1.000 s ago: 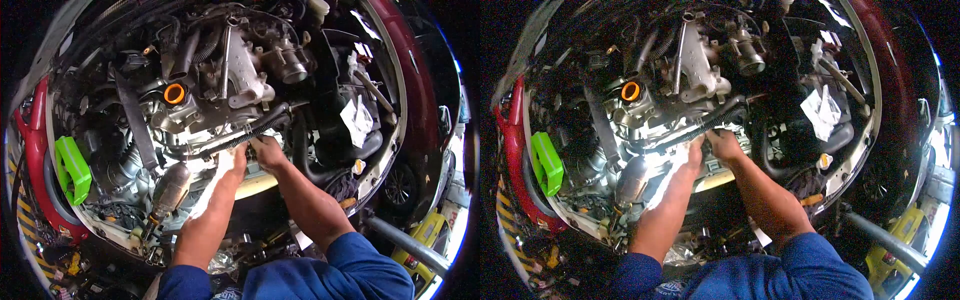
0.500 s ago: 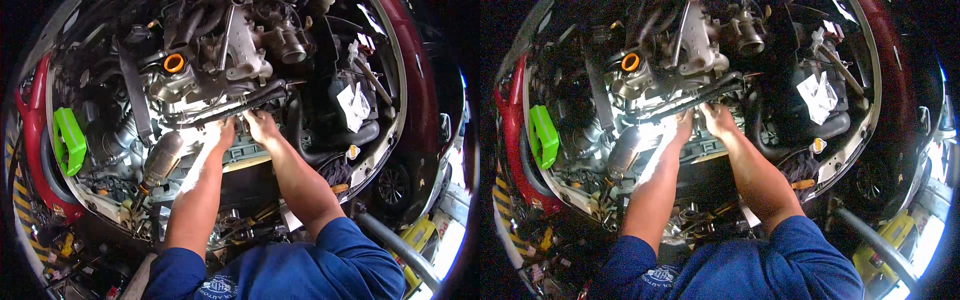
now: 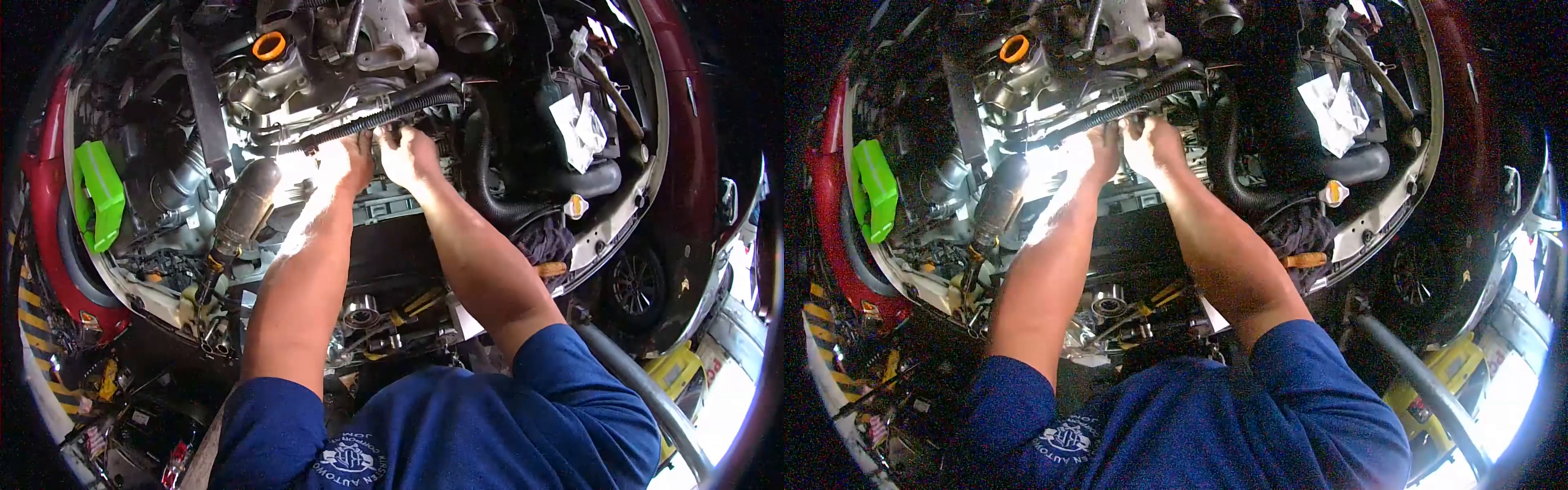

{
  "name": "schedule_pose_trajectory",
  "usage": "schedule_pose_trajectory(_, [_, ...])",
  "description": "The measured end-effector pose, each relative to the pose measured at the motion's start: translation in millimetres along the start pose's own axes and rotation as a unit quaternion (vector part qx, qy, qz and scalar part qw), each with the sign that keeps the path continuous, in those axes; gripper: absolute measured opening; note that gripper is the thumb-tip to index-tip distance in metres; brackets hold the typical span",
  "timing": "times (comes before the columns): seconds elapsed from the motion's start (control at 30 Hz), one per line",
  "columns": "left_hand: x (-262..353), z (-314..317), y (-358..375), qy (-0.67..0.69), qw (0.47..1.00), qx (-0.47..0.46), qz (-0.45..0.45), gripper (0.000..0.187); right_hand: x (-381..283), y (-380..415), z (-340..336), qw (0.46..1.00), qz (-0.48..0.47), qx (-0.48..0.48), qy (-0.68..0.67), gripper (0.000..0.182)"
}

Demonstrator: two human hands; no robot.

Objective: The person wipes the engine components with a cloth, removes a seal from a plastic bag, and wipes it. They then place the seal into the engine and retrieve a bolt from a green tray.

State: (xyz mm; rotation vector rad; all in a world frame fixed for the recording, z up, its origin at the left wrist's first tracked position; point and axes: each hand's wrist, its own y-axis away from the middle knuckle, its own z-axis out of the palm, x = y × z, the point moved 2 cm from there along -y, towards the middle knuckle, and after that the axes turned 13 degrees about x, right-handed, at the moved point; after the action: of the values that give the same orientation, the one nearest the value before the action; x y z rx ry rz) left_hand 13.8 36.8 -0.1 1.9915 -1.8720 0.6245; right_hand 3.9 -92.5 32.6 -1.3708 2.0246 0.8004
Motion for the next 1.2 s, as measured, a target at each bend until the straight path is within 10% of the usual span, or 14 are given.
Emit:
schedule_pose_trajectory(0.37, [11, -7, 5, 0.003, 0.991, 0.11, 0.081, 0.028, -21, 0, -6, 0.987, -0.005, -0.022, 0.157, 0.051])
schedule_pose_trajectory(0.57, [14, -10, 2, 0.041, 0.993, -0.069, -0.092, 0.022, -15, 2, 3, 0.977, -0.034, 0.052, 0.204, 0.041])
schedule_pose_trajectory(0.7, [-9, 27, 9, -0.017, 0.983, 0.155, 0.093, 0.034, -19, -1, 2, 0.982, -0.009, 0.038, 0.185, 0.044])
schedule_pose_trajectory(0.73, [-8, 18, 2, 0.049, 0.998, -0.041, 0.007, 0.037, -13, 0, 5, 0.982, -0.019, 0.041, 0.181, 0.045])
schedule_pose_trajectory(0.8, [-6, 15, -4, -0.012, 0.992, -0.121, -0.027, 0.036, -11, 4, 3, 0.987, -0.005, 0.038, 0.154, 0.045])
schedule_pose_trajectory(0.87, [-11, 24, -6, -0.002, 0.999, -0.044, 0.004, 0.033, -7, 1, -5, 0.992, -0.077, 0.01, 0.103, 0.043])
schedule_pose_trajectory(0.9, [-51, 65, -12, 0.234, 0.96, -0.057, -0.139, 0.021, 1, 0, -14, 0.987, -0.141, -0.02, 0.074, 0.042])
schedule_pose_trajectory(1.0, [25, -59, 17, 0.017, 0.982, -0.187, 0.002, 0.037, -23, 25, -78, 0.981, -0.124, -0.056, 0.135, 0.041])
schedule_pose_trajectory(1.2, [12, -159, 119, 0.169, 0.985, 0.029, 0.008, 0.035, 43, 97, -213, 0.996, -0.059, 0.063, -0.016, 0.033])
